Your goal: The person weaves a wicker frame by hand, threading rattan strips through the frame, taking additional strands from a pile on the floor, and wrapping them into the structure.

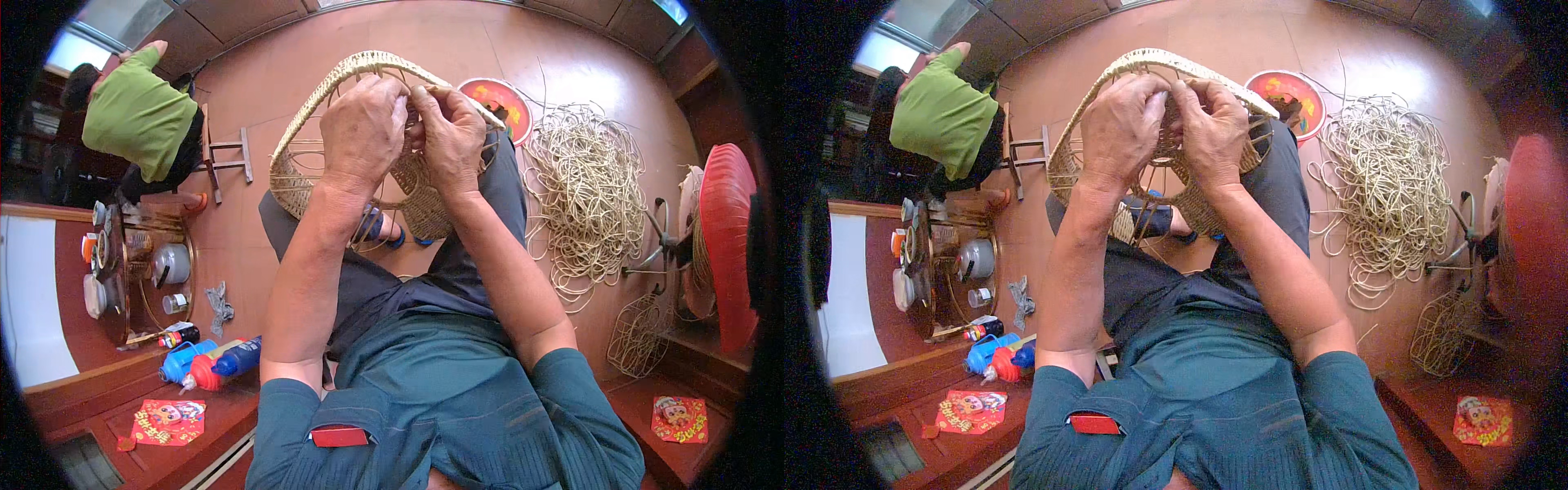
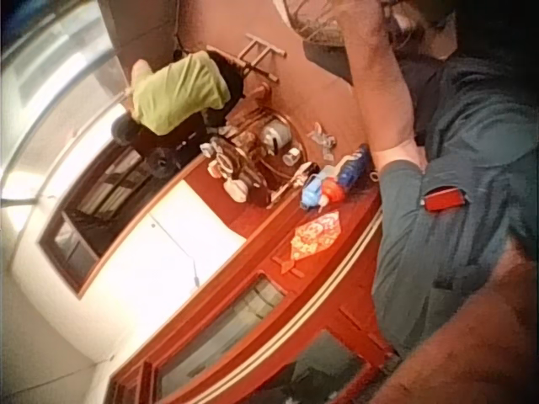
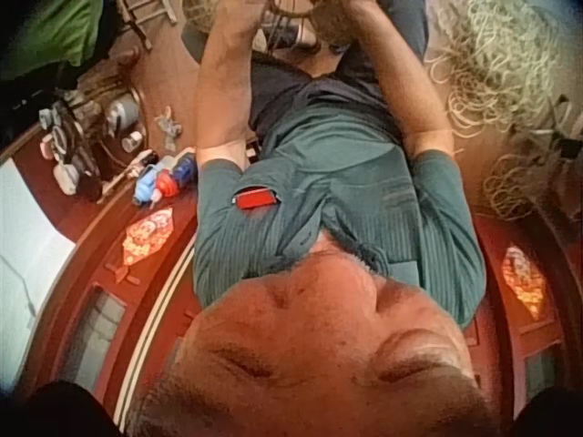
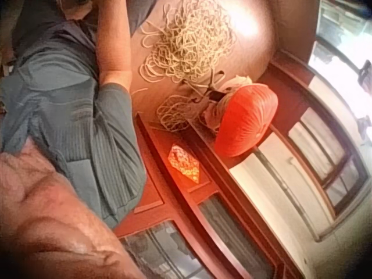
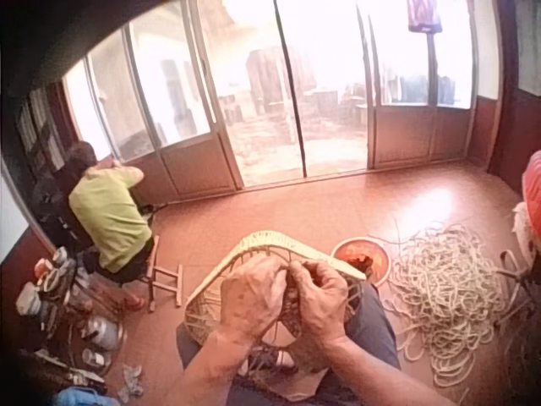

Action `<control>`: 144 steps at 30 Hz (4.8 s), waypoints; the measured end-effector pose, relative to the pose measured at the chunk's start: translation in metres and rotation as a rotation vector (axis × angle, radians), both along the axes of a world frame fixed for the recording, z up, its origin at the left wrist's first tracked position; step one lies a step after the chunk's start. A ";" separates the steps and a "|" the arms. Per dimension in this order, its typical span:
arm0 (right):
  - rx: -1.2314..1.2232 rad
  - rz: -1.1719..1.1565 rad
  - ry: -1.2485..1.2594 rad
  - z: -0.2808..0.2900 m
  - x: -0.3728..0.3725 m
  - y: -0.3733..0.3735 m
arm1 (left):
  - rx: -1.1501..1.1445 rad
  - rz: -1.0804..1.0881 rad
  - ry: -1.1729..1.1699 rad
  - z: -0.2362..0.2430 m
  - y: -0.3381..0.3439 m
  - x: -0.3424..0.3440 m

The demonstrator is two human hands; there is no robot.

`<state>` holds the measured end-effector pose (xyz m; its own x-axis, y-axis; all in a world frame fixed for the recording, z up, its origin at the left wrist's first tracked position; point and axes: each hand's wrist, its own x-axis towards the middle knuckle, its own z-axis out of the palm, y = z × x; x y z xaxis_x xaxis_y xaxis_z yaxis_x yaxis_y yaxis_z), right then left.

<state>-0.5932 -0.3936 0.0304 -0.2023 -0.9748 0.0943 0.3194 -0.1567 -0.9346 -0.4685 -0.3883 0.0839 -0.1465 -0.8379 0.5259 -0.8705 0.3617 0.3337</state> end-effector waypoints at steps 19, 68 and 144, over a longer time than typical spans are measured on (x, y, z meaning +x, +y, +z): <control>0.057 -0.179 -0.132 -0.005 0.018 -0.003 | -0.115 0.235 0.713 -0.024 0.048 0.034; 0.154 0.022 -0.202 0.013 0.011 -0.002 | -0.120 -0.044 0.285 -0.004 0.013 0.012; 0.047 0.050 0.119 -0.003 0.005 -0.003 | -0.293 -0.082 -0.455 -0.011 -0.001 0.024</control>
